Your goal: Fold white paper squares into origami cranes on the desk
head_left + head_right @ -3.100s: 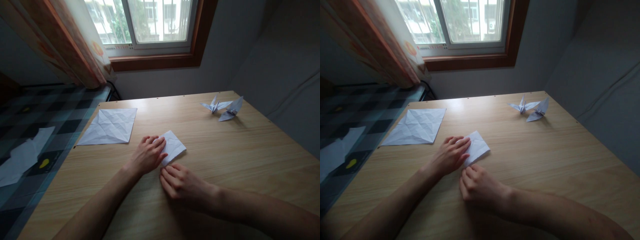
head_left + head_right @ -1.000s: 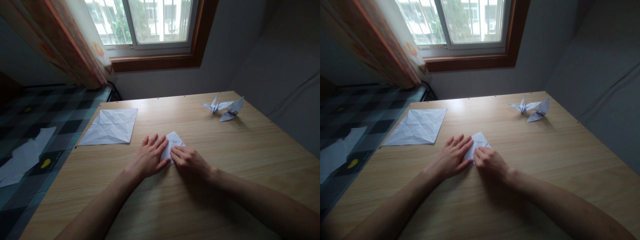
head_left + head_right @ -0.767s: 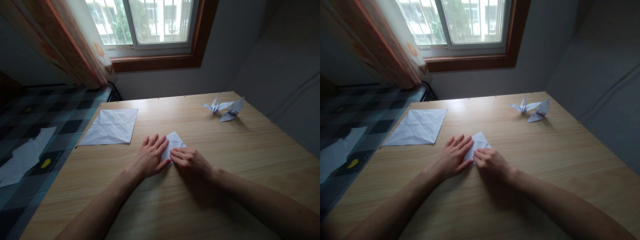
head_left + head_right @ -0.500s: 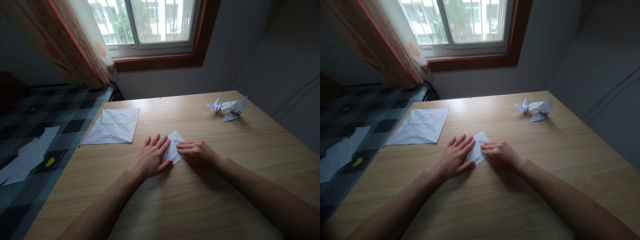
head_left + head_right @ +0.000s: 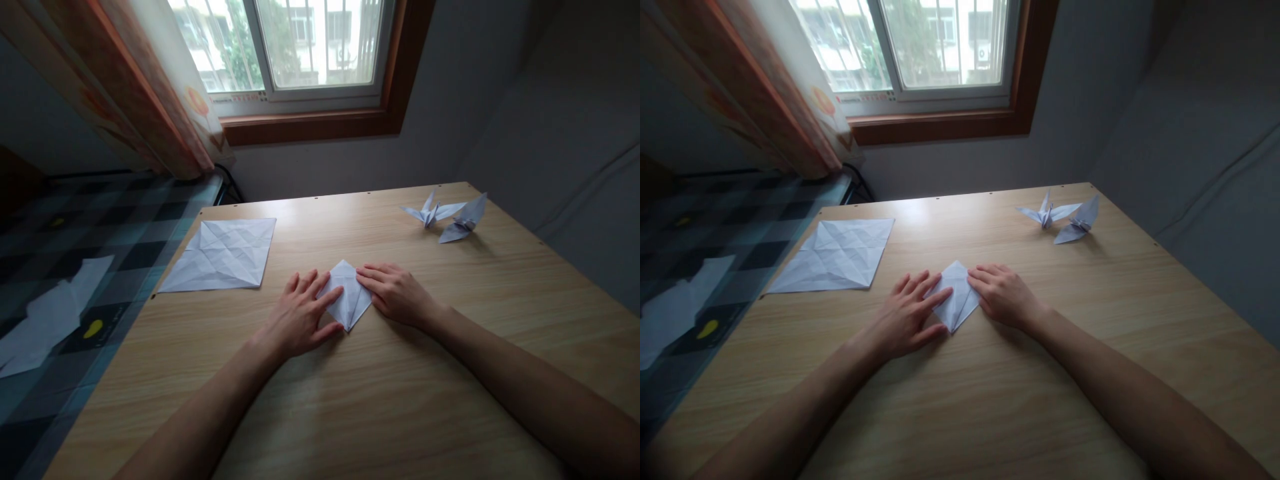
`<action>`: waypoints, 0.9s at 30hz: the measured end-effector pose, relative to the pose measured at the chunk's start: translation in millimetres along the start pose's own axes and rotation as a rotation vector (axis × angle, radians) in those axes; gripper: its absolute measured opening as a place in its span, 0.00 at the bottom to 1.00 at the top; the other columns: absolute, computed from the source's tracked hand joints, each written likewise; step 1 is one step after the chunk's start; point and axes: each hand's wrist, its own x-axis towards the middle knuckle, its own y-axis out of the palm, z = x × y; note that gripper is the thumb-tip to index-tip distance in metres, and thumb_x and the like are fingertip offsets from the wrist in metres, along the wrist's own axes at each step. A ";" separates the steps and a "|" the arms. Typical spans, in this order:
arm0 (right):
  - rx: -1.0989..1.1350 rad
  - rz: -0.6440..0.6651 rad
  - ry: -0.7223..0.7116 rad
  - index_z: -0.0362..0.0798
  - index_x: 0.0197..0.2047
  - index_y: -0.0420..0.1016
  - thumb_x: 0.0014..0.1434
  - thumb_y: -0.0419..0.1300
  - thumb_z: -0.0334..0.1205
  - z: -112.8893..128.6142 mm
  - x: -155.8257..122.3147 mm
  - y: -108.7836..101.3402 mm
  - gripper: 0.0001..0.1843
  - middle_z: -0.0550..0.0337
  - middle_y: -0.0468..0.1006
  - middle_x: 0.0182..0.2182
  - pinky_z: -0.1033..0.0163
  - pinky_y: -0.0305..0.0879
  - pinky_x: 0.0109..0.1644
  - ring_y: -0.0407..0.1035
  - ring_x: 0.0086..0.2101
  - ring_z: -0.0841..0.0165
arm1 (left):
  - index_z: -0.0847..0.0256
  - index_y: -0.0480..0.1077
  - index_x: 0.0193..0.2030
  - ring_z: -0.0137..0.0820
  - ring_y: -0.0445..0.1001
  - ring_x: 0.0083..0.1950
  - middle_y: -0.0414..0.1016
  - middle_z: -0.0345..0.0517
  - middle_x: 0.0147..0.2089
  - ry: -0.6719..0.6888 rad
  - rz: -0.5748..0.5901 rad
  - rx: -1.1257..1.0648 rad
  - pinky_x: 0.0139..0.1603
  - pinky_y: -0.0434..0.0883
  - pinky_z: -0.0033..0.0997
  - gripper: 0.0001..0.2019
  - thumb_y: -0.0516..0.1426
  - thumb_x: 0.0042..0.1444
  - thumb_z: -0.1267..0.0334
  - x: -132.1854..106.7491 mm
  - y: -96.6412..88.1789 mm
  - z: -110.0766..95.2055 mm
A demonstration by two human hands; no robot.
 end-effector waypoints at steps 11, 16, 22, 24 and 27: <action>0.156 -0.199 -0.060 0.46 0.65 0.58 0.54 0.53 0.23 3.3 4.2 6.7 0.34 0.48 0.72 0.51 0.50 0.65 0.54 0.66 0.50 0.58 | 0.60 0.50 0.71 0.53 0.53 0.70 0.53 0.61 0.71 -0.011 -0.115 -0.060 0.68 0.52 0.57 0.44 0.56 0.54 0.38 1.9 3.8 2.3; 0.054 -0.224 -0.112 0.48 0.52 0.73 0.59 0.56 0.27 2.4 4.4 3.2 0.18 0.52 0.74 0.42 0.54 0.65 0.47 0.66 0.42 0.61 | 0.60 0.45 0.72 0.53 0.50 0.71 0.48 0.64 0.72 0.044 -0.191 -0.088 0.69 0.50 0.55 0.51 0.62 0.49 0.40 3.7 7.4 5.9; -0.037 -0.222 -0.200 0.49 0.33 0.76 0.64 0.55 0.30 -0.5 4.2 1.8 0.11 0.56 0.76 0.39 0.57 0.62 0.46 0.66 0.41 0.64 | 0.59 0.40 0.72 0.49 0.63 0.64 0.65 0.60 0.63 0.063 -0.215 -0.229 0.64 0.58 0.52 0.54 0.67 0.46 0.47 4.3 8.5 9.4; -0.054 -0.214 -0.199 0.50 0.34 0.76 0.64 0.55 0.30 -3.6 3.1 2.0 0.11 0.57 0.77 0.38 0.58 0.61 0.45 0.66 0.41 0.64 | 0.58 0.45 0.71 0.46 0.69 0.58 0.71 0.56 0.57 0.080 -0.248 -0.264 0.60 0.63 0.49 0.50 0.67 0.47 0.48 3.5 7.9 10.1; -0.074 -0.193 -0.187 0.49 0.36 0.78 0.63 0.55 0.29 -8.8 1.7 2.7 0.11 0.56 0.79 0.39 0.58 0.61 0.45 0.68 0.40 0.64 | 0.58 0.56 0.66 0.40 0.72 0.50 0.75 0.49 0.47 0.099 -0.286 -0.293 0.55 0.67 0.43 0.38 0.65 0.51 0.52 2.5 6.4 10.6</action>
